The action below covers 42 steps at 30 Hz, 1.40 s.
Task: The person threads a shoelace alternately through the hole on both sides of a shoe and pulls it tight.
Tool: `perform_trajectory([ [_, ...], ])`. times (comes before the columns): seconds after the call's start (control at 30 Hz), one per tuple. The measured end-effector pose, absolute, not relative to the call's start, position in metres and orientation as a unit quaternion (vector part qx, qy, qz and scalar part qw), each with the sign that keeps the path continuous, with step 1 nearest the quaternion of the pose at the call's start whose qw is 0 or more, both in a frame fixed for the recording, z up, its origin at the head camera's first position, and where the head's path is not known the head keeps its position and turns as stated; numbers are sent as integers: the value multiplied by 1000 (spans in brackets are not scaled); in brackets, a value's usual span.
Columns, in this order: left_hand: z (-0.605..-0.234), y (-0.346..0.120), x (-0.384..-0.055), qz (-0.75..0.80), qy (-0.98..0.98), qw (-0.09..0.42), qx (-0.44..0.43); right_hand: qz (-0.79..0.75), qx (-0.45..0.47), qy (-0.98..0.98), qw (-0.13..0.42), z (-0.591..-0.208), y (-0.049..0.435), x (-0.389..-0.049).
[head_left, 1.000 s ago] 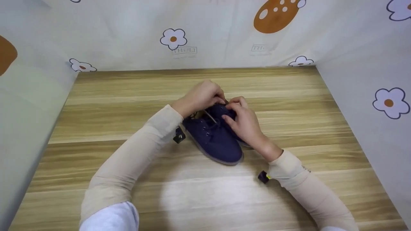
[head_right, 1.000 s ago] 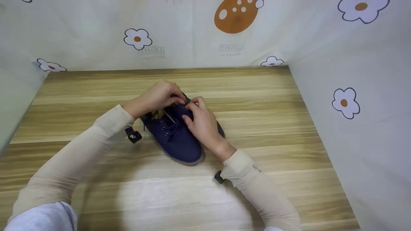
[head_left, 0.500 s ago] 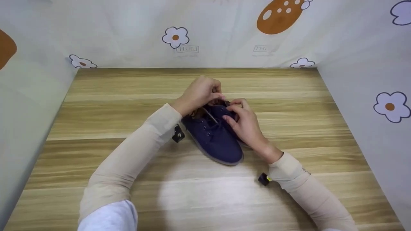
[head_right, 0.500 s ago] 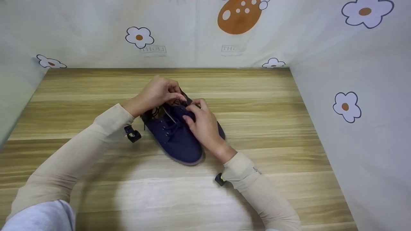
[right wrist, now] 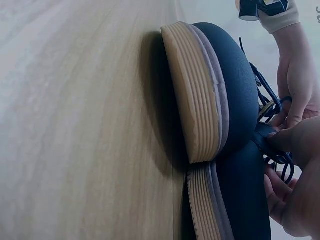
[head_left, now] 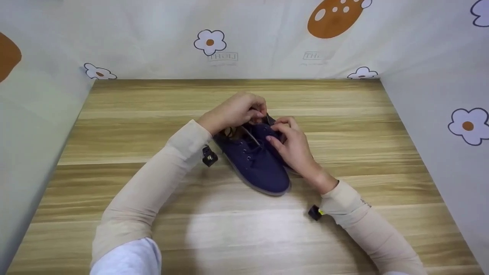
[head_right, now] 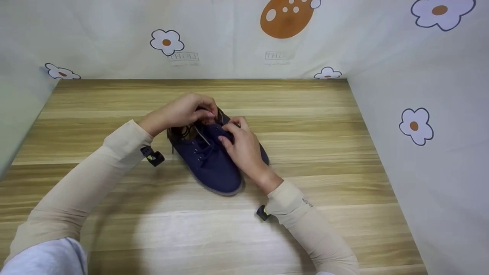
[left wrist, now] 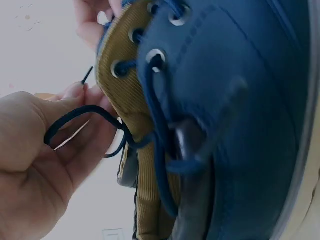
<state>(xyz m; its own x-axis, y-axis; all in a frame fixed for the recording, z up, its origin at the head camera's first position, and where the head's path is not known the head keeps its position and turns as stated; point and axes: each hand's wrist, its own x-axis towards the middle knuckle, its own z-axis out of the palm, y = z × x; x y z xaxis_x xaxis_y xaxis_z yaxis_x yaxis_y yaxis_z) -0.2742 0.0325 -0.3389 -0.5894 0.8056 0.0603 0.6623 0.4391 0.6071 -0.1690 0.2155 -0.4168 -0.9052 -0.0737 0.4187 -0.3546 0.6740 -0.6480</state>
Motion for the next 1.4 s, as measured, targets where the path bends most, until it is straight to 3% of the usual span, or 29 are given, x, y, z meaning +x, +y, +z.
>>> perform_trajectory([
  [0.13, -343, 32, -276, 247, 842, 95, 470, 386, 125, -897, 176, -418, 215, -168],
  [0.43, -355, 34, -282, 301, 819, 174, 456, 395, 125, -894, 171, -418, 215, -166],
  [0.8, -357, 39, -282, 352, 798, 223, 436, 398, 124, -893, 170, -418, 215, -165],
  [1.4, -355, 41, -282, 296, 827, 182, 442, 397, 128, -890, 184, -419, 215, -167],
])
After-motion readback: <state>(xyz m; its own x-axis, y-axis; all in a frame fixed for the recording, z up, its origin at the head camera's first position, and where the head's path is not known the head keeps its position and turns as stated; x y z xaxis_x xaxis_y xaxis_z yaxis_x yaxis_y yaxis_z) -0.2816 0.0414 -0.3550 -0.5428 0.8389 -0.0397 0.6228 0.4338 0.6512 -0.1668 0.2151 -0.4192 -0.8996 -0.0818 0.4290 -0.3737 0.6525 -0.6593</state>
